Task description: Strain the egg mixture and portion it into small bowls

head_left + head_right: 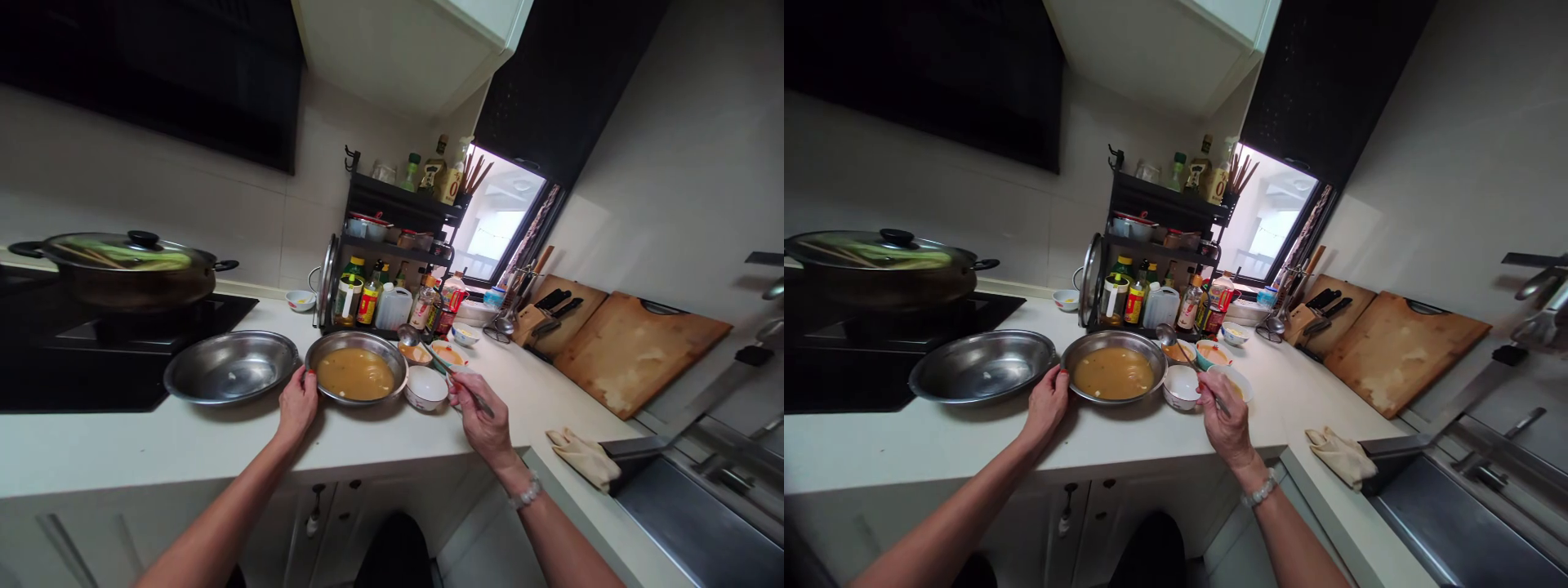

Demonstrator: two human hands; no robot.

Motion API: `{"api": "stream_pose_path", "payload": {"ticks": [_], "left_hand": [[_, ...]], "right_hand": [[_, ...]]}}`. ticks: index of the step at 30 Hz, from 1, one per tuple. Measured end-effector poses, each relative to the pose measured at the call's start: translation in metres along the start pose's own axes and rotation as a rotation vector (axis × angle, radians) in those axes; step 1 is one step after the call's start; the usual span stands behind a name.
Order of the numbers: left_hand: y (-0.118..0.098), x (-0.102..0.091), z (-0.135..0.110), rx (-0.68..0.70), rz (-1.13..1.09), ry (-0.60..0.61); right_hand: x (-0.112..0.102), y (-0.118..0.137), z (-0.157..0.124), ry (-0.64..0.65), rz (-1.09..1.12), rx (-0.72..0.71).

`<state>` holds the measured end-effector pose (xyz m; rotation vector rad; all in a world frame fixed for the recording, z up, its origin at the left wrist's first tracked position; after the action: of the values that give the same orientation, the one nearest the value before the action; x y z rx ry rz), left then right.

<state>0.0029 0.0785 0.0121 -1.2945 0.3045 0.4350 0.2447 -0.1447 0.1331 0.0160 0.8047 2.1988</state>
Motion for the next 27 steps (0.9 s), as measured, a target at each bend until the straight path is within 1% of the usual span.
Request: {"api": "stream_pose_path", "payload": {"ticks": [2,4,5,7,9,12,15,17,22,25,27], "left_hand": [[0.001,0.000,0.001,0.003,0.021,-0.010],[0.002,0.000,0.002,0.004,0.040,-0.030],[0.003,0.000,0.002,0.003,0.047,-0.041],[0.003,0.001,0.003,0.001,0.049,-0.037],[0.005,0.003,0.004,-0.005,0.035,-0.018],[0.008,0.004,0.005,-0.018,0.021,-0.017],[0.011,0.006,0.006,-0.018,0.010,-0.020],[0.013,0.007,0.007,-0.014,-0.004,-0.020],[0.013,0.007,0.006,-0.014,-0.041,-0.013],[0.009,0.006,0.004,0.002,-0.044,0.011],[0.005,0.003,0.003,0.009,-0.027,0.002]], "right_hand": [[-0.020,-0.006,-0.001,-0.105,-0.047,0.037],[-0.046,-0.017,-0.005,-0.239,-0.108,0.103],[-0.058,-0.022,-0.007,-0.284,-0.148,0.130],[-0.079,-0.033,-0.013,-0.327,-0.243,0.175],[-0.093,-0.041,-0.020,-0.316,-0.328,0.209],[-0.102,-0.049,-0.031,-0.263,-0.380,0.249],[-0.104,-0.056,-0.039,-0.256,-0.337,0.321],[-0.106,-0.060,-0.040,-0.314,-0.281,0.382],[-0.124,-0.068,-0.038,-0.526,-0.164,0.479],[-0.134,-0.070,-0.039,-0.581,-0.122,0.492],[-0.138,-0.071,-0.040,-0.602,-0.114,0.487]]}}
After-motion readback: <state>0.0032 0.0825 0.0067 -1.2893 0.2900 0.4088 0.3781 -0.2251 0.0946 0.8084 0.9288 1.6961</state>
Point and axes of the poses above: each hand's wrist, its own z-axis towards the middle knuckle, its own x-axis out of the palm, y = z × x, the point moved 5 cm from there along z, towards the middle knuckle, and after that the axes turned 8 degrees about z, right-handed, at the moved point
